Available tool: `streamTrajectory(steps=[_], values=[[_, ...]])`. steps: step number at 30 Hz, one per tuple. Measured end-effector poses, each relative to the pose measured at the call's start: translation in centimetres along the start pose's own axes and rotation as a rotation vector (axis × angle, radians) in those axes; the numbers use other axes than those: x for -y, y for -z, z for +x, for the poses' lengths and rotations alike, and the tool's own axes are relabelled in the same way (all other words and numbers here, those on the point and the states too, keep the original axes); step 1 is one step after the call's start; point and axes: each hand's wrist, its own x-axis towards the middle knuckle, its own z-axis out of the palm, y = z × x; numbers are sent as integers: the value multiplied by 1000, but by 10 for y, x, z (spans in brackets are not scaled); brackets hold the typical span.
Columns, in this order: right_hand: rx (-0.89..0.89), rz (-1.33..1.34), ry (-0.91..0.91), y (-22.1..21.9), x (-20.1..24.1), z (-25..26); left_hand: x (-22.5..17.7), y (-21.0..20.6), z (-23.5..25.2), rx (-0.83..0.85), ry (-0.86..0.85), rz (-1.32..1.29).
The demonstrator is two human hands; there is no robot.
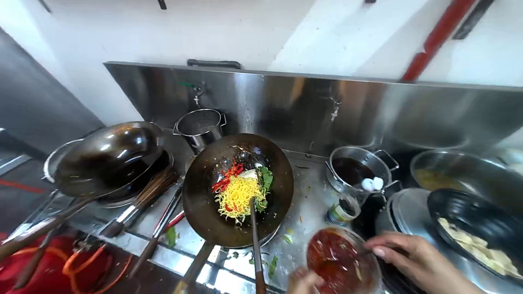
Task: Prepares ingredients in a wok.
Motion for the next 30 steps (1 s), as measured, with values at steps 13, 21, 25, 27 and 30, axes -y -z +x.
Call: streamTrajectory(steps=[13,21,25,27,30], values=[[-448,205,699,-153,58,161,-147,105,12,-392,-714,-163],[-381,73,763,-163,62,225,-156,130,34,-524,-764,-107],[-383,16,791,-159,48,237,-160,129,41,-479,-727,-35],[-235,58,681,-149,45,233,-161,132,48,-495,-712,-47],[45,168,398,-133,47,223,-158,136,57,-479,-630,-76]])
